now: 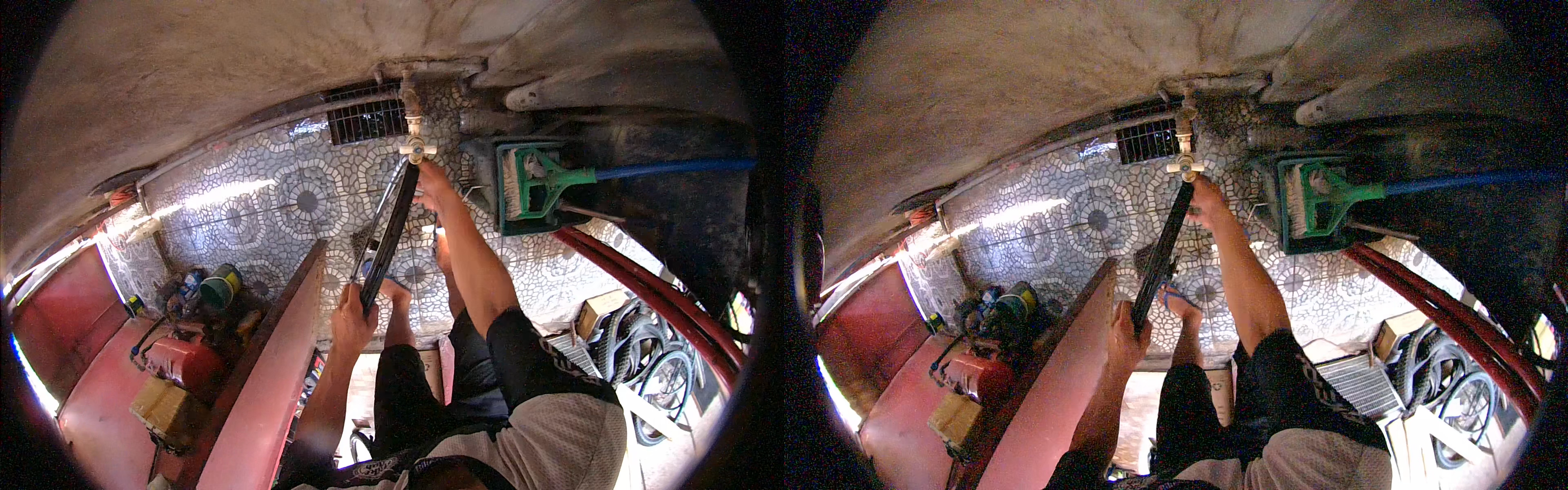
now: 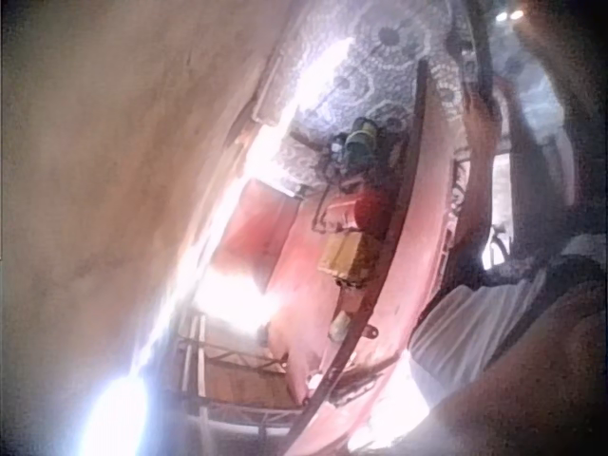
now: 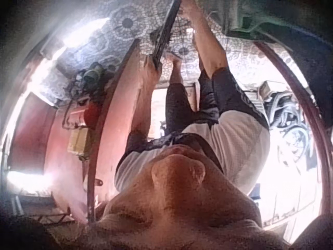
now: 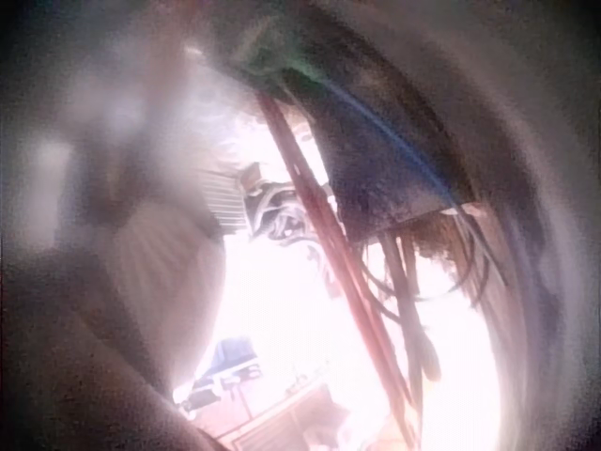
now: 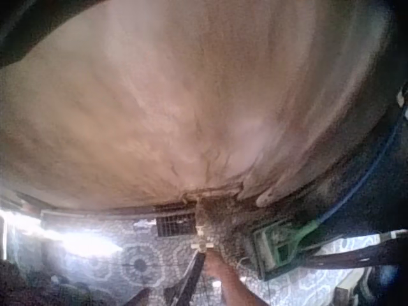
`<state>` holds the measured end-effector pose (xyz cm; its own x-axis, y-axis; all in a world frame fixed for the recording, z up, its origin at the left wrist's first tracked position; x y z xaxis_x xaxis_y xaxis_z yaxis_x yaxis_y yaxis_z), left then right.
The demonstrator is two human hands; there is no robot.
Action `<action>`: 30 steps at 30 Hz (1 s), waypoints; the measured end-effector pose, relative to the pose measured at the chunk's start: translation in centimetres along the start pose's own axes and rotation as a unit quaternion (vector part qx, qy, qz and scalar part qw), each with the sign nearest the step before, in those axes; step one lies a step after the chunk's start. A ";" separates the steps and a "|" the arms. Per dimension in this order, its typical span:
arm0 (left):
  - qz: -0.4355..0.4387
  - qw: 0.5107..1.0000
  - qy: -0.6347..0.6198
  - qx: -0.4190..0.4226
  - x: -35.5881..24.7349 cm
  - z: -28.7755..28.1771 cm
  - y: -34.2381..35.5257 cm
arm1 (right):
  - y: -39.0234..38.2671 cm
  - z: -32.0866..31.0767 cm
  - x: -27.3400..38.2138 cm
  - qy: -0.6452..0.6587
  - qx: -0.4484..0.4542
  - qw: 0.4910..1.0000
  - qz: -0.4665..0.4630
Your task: The person removes a bicycle wheel, carries it to a water tap, and repeatedly rinses the rim and spokes with running water. After rinsing, the person returns to the workshop, uses a heat gun on the wheel, and then places the wheel into a bench vise.
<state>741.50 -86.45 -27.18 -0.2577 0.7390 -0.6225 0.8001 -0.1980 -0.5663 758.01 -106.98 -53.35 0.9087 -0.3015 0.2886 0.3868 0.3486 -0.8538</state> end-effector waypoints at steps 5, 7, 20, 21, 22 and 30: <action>-0.064 0.998 -0.001 0.023 -1.6 -1.6 3.2 | -10.0 7.7 -0.8 -0.102 0.034 0.992 -0.065; -0.064 0.998 0.012 0.007 -1.5 -2.0 3.6 | -10.6 9.0 -1.3 -0.122 0.072 0.988 -0.069; -0.094 0.995 0.017 0.020 -2.0 -1.5 4.9 | -11.2 8.2 -1.2 -0.137 0.057 0.988 -0.043; -0.082 0.996 0.028 0.009 -2.6 -1.6 5.4 | -11.9 8.5 -2.6 -0.203 0.051 0.973 -0.095; -0.068 0.997 0.038 0.001 -3.3 -1.6 5.8 | -11.6 7.6 -4.0 -0.212 0.041 0.969 -0.119; -0.051 0.996 0.039 0.060 -2.2 -0.8 4.4 | -6.5 0.4 1.9 -0.005 -0.120 0.984 -0.133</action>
<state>746.03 -88.48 -27.86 -0.2871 0.8059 -0.5179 0.7002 -0.1924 -0.6875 757.26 -109.40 -47.08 0.7826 -0.3449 0.5183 0.5636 0.0387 -0.8252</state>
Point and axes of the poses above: each hand's wrist, its own y-axis towards the middle knuckle, its own z-axis out of the palm, x = y × z, the point moved 7 cm from there along y, towards the middle knuckle, and after that the axes turned 13 degrees about x, right-handed, at the moved point
